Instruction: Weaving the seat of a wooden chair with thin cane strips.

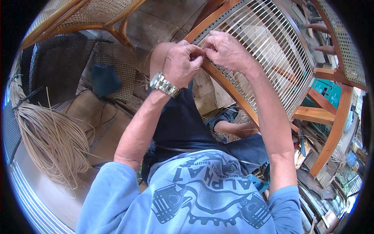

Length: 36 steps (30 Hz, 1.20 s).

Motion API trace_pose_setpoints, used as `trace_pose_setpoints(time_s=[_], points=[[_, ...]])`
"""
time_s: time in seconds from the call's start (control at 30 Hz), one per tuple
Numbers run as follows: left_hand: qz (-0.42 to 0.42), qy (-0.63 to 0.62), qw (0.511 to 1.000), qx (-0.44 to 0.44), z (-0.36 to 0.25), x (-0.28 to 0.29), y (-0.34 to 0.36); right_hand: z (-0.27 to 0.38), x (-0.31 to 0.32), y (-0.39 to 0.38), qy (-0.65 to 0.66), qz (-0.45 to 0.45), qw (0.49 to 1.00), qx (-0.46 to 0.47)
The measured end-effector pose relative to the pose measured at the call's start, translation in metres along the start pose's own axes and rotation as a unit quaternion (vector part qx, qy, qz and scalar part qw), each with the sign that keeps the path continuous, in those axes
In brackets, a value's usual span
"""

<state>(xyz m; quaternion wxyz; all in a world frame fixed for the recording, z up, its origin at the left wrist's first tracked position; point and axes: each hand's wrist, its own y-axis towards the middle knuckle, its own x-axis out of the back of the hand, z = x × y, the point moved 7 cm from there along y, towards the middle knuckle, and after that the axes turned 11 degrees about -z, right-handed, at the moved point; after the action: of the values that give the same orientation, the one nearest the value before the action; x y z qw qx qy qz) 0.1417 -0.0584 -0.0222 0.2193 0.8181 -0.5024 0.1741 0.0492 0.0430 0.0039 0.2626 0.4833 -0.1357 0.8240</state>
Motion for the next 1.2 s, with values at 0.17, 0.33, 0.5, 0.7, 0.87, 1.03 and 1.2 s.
trace_pose_setpoints(time_s=[0.17,0.33,0.5,0.7,0.87,1.03,1.2], points=[[-0.075,0.041,0.996,-0.001,-0.015,0.004,-0.008,-0.002,-0.001,-0.003,0.038,-0.019,0.999,-0.002],[-0.105,0.072,0.992,0.010,-0.016,-0.001,-0.009,-0.001,0.001,-0.001,0.026,-0.014,1.000,0.007],[-0.107,0.100,0.989,-0.010,-0.023,-0.004,-0.006,-0.003,0.004,-0.002,0.079,-0.023,0.997,0.003],[0.063,0.016,0.994,0.087,-0.012,0.008,0.017,-0.004,0.004,-0.012,0.114,-0.050,0.992,-0.020],[0.065,0.040,0.997,-0.001,-0.046,0.006,0.075,-0.022,-0.014,-0.014,0.186,-0.006,0.975,-0.121],[0.156,0.134,0.978,-0.025,-0.044,-0.030,0.125,-0.021,-0.021,-0.013,0.248,-0.027,0.961,-0.122],[0.302,0.156,0.939,-0.052,-0.057,-0.071,0.135,-0.034,-0.034,-0.015,0.538,-0.066,0.817,-0.199]])
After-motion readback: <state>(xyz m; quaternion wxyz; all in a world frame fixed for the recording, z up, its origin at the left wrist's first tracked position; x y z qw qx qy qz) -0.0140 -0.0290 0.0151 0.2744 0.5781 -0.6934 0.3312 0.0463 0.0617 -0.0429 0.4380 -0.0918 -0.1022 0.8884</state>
